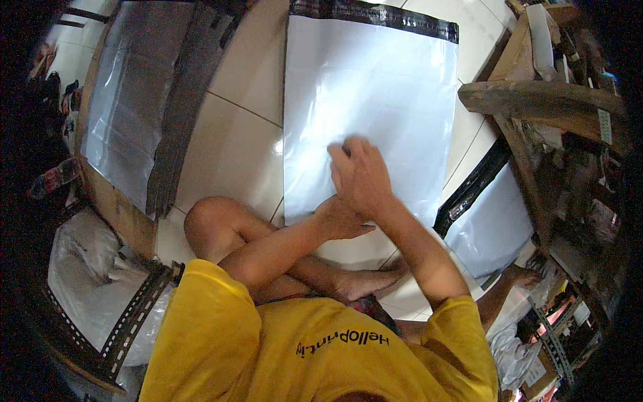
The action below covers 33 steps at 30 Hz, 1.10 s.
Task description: The person sits on the floor and repeatedly pulls poly mailers from a roll, unfolds them, and folds them flat by hand. The folded mailers are stacked on the floor in front of the person.
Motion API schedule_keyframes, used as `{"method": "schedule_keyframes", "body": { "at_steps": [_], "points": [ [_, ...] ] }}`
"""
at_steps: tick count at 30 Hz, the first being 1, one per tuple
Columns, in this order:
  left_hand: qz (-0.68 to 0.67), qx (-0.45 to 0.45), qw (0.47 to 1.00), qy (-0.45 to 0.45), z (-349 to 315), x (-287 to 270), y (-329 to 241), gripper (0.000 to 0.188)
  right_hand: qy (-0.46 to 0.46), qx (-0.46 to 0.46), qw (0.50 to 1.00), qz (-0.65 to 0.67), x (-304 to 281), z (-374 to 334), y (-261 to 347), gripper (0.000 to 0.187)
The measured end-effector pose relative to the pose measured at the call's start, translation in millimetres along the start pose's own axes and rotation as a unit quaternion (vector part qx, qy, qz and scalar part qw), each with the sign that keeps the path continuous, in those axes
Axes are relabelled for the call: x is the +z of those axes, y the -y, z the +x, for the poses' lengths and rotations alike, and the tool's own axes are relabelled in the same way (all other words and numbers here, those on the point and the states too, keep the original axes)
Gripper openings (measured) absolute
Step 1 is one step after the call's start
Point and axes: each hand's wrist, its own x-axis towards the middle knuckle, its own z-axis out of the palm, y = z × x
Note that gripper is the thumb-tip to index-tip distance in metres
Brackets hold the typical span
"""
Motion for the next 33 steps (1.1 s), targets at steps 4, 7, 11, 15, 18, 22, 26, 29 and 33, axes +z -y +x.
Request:
{"method": "schedule_keyframes", "body": {
  "at_steps": [4,7,11,15,18,22,26,29,33],
  "points": [
    [0.197,0.078,0.976,0.052,-0.5,-26.5,-7.4,0.067,-0.118,-0.011,0.990,-0.074,-10.7,92.6,-44.7,0.033],
    [0.244,0.067,0.966,0.051,-1.8,-26.9,-11.7,0.071,-0.108,0.021,0.989,-0.097,-40.5,162.9,-64.1,0.031],
    [0.302,0.075,0.949,0.056,1.6,-31.7,-16.2,0.073,-0.071,0.085,0.990,-0.083,-67.1,201.7,-76.5,0.034],
    [0.289,0.046,0.954,0.069,1.1,-29.8,-16.5,0.072,-0.039,0.010,0.997,-0.072,-44.9,122.8,-39.8,0.029],
    [-0.050,-0.045,0.994,-0.087,-0.1,6.3,1.7,0.072,0.058,-0.050,0.997,0.011,2.1,7.4,18.9,0.024],
    [-0.495,-0.012,0.861,-0.118,-0.2,-0.8,-10.0,0.074,-0.015,-0.031,0.995,0.088,24.0,-4.4,36.1,0.023],
    [0.134,0.081,0.987,0.027,-4.9,-2.4,7.5,0.072,-0.072,-0.030,0.994,0.073,13.2,79.6,9.6,0.018],
    [0.186,0.071,0.978,0.065,4.2,-24.0,-4.7,0.080,-0.123,-0.033,0.992,-0.018,-6.6,149.2,-15.7,0.026],
    [0.231,0.057,0.968,0.085,2.1,-32.0,-16.2,0.078,-0.112,-0.040,0.990,-0.070,-33.1,205.3,-33.1,0.031]
  ]
}}
